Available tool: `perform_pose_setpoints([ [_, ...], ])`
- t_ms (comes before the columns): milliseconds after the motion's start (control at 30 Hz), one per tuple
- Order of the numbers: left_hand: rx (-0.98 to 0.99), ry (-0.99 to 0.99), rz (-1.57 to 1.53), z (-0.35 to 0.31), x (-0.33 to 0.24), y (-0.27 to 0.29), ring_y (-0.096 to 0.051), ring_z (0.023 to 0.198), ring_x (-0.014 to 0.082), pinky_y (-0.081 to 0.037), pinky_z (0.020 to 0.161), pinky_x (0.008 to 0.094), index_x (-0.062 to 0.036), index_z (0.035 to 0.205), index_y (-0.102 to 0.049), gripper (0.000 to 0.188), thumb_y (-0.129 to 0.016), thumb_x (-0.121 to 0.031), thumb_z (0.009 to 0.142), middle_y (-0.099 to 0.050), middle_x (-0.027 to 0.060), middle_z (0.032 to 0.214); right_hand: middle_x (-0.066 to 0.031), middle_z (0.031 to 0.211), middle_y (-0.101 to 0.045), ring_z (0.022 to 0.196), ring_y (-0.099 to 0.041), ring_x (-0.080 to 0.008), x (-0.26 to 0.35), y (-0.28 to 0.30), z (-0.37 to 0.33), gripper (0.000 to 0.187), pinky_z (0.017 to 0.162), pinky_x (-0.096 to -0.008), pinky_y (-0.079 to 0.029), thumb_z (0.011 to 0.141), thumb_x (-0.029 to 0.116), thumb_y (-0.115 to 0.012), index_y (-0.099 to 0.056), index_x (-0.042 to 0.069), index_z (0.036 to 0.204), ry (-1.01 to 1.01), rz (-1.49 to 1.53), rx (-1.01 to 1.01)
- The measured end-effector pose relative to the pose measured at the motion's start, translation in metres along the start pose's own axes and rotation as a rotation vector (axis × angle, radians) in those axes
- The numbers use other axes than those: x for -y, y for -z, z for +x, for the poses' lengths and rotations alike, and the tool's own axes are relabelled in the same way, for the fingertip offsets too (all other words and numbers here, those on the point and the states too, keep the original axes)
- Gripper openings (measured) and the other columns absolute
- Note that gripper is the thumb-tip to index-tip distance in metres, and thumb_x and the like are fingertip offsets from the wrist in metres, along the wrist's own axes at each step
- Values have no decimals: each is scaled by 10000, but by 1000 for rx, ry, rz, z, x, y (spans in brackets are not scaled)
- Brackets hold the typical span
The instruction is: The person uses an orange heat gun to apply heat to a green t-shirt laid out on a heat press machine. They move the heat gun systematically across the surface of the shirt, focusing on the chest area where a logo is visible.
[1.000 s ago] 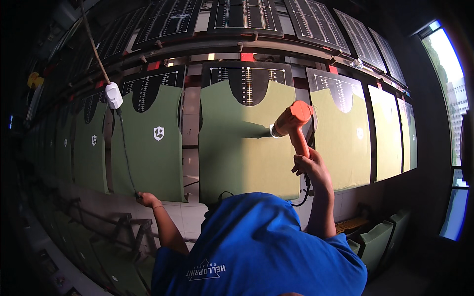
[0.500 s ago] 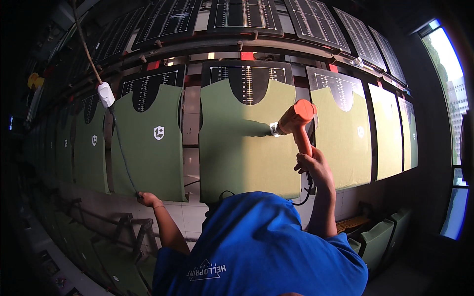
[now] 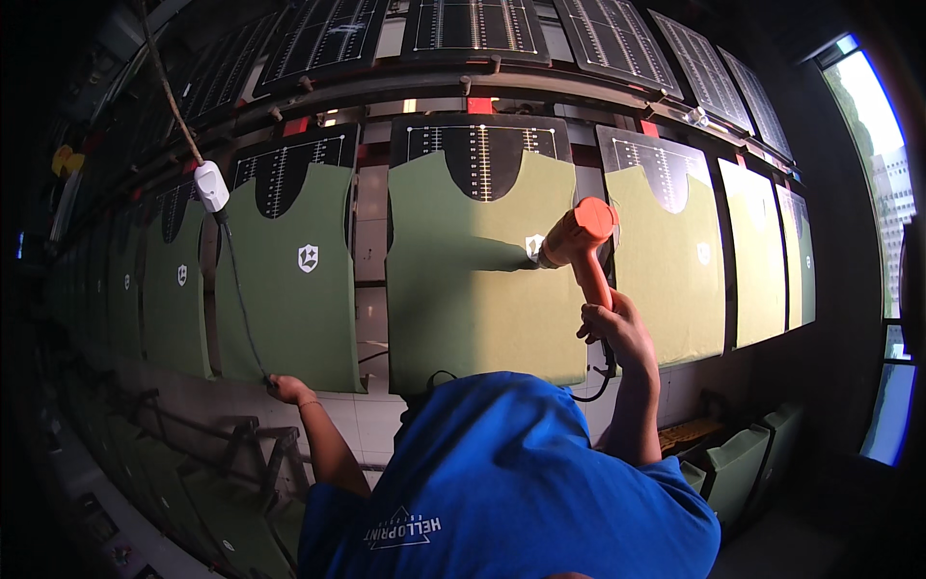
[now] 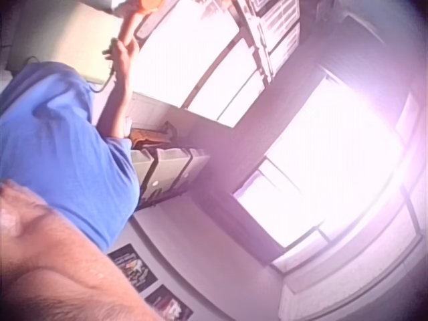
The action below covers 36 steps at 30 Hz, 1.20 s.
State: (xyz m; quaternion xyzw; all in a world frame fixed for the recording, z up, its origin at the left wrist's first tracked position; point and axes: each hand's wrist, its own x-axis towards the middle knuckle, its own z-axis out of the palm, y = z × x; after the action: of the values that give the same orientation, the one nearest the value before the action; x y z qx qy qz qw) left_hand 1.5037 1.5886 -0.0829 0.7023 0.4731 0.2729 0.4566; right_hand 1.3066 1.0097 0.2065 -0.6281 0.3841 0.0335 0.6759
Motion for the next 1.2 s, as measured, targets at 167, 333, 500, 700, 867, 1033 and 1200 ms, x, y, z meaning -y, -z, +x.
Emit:
perform_pose_setpoints([
  [167, 40, 17, -32, -3, -3, 0, -587, 1058, 397, -459, 935, 451, 129, 1188, -482, 547, -503, -360, 944, -573, 306, 1199, -33, 785, -590, 653, -641, -144, 0, -3, -6, 384, 627, -282, -501, 843, 214, -660, -554, -20, 1128, 10, 12, -4],
  [333, 15, 21, 2, -3, -3, -2, -580, 1095, 410, -456, 956, 452, 138, 1203, -490, 558, -498, -359, 948, -558, 319, 1238, -32, 793, -593, 656, -642, -141, 0, -8, -7, 389, 621, -283, -502, 845, 202, -660, -554, -22, 1145, 5, 23, -8],
  [500, 25, 87, 15, -10, -10, 0, -578, 1119, 410, -461, 965, 445, 136, 1231, -490, 575, -504, -363, 946, -545, 320, 1272, -31, 798, -595, 658, -642, -146, -4, -4, -4, 405, 617, -284, -504, 849, 192, -654, -551, -22, 1177, -6, 26, 27],
  [700, 0, 67, -18, 0, -3, -3, -585, 1111, 398, -472, 947, 441, 122, 1227, -502, 559, -512, -360, 944, -558, 296, 1280, -33, 798, -597, 660, -642, -148, -4, -4, -2, 426, 620, -286, -506, 850, 204, -652, -548, -25, 1194, 2, 6, 40],
  [867, 22, 57, -7, -6, -9, -1, -592, 1091, 396, -472, 936, 446, 126, 1222, -499, 557, -508, -355, 943, -561, 297, 1272, -33, 792, -594, 665, -642, -146, -1, -4, 0, 425, 616, -279, -502, 845, 220, -654, -552, -23, 1180, -4, 7, 42],
  [1033, 27, 66, 24, -7, -11, 3, -590, 1090, 406, -472, 936, 449, 137, 1228, -483, 559, -500, -346, 948, -560, 308, 1256, -30, 794, -577, 662, -636, -142, 2, -11, -1, 378, 617, -282, -509, 850, 184, -641, -541, -20, 1153, 13, 3, 42],
  [1200, 37, 60, 10, -6, -10, 1, -582, 1111, 410, -470, 950, 450, 141, 1253, -462, 573, -500, -346, 954, -547, 311, 1269, -32, 793, -577, 666, -639, -142, 4, -20, -2, 336, 610, -287, -513, 858, 158, -630, -538, -22, 1126, 38, -21, 24],
])
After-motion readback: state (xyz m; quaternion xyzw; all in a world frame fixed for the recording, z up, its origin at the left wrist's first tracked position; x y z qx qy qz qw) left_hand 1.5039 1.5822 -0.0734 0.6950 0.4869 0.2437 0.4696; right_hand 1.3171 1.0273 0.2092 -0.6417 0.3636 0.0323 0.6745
